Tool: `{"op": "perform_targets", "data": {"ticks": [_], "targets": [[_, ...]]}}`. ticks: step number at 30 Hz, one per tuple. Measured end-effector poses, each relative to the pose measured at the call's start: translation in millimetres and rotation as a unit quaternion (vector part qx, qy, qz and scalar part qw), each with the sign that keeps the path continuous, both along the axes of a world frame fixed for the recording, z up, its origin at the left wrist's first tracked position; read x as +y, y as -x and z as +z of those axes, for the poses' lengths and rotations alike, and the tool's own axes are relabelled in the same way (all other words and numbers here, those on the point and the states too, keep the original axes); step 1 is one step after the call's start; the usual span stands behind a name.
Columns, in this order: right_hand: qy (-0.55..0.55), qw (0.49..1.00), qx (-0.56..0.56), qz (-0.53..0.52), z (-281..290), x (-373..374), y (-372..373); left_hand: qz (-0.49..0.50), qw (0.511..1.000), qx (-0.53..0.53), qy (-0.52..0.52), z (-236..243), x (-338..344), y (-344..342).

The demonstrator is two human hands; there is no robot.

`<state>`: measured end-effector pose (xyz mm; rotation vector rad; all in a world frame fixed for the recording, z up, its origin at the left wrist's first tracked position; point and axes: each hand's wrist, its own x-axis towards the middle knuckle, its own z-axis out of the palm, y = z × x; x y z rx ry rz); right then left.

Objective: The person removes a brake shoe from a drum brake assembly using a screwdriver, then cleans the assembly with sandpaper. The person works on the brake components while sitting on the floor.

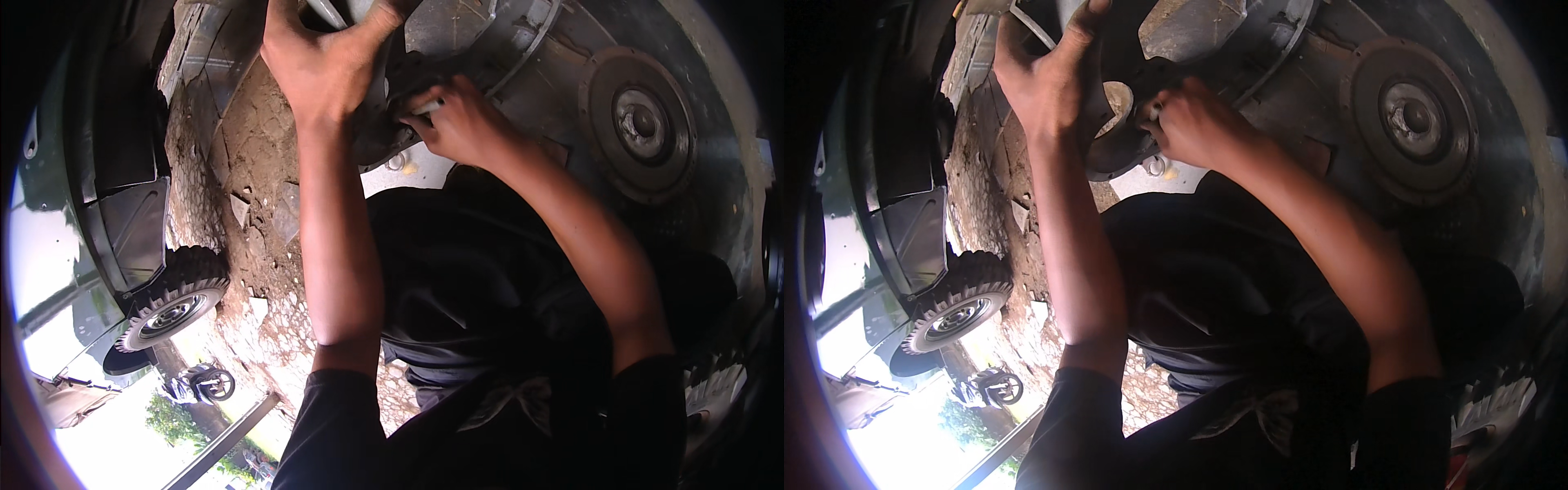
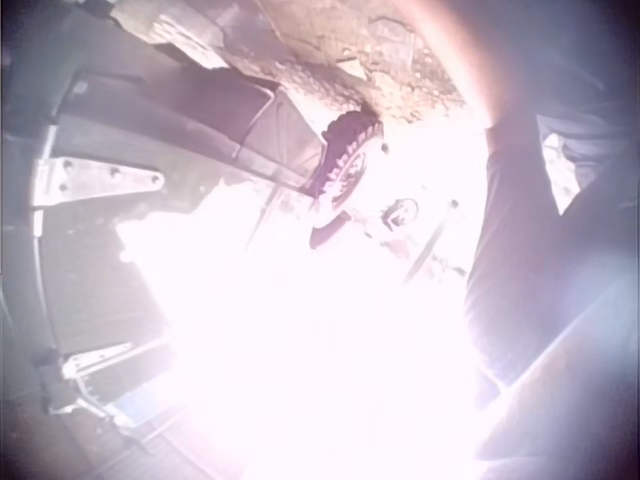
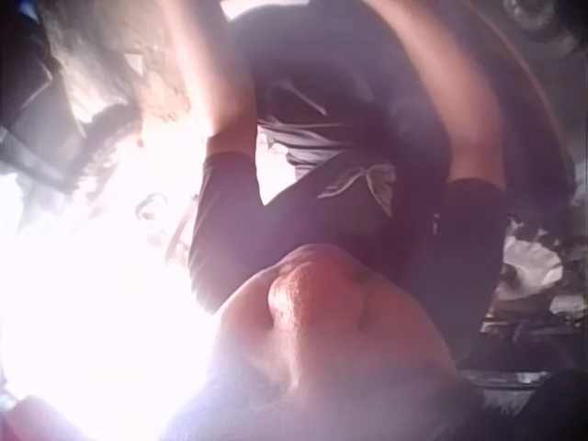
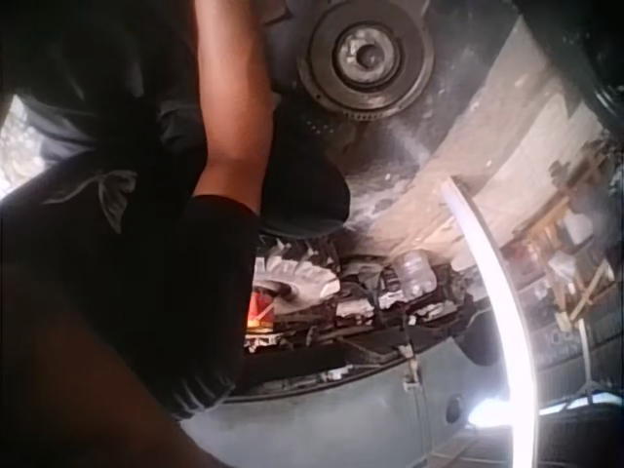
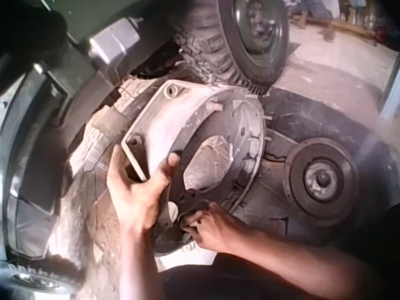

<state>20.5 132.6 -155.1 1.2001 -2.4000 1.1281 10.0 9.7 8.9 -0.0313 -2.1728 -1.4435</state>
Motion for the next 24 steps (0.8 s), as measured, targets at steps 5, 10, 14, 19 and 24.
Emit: {"op": "perform_targets", "data": {"ticks": [5, 10, 14, 19, 24], "targets": [[-0.149, 0.966, -0.207, -0.042, 38.2, -1.9, 22.5, 0.026, 0.999, 0.027, -0.004, -19.9, -18.0, 0.5], [0.039, 0.884, -0.46, 0.07, 27.1, 26.3, 28.8, 0.07, 0.997, 0.028, 0.024, -27.7, -30.4, 0.6], [0.266, 0.805, -0.528, 0.056, -25.3, 57.4, 26.5, -0.012, 1.0, 0.016, 0.009, -30.6, -41.3, 3.4], [0.29, 0.815, -0.494, 0.085, -51.2, 53.4, 28.1, -0.034, 0.996, 0.05, 0.066, -24.8, -43.0, 6.8], [0.123, 0.983, -0.125, -0.049, -52.6, 16.9, 17.2, -0.035, 0.991, 0.053, 0.117, -20.7, -45.7, 14.4]]}}
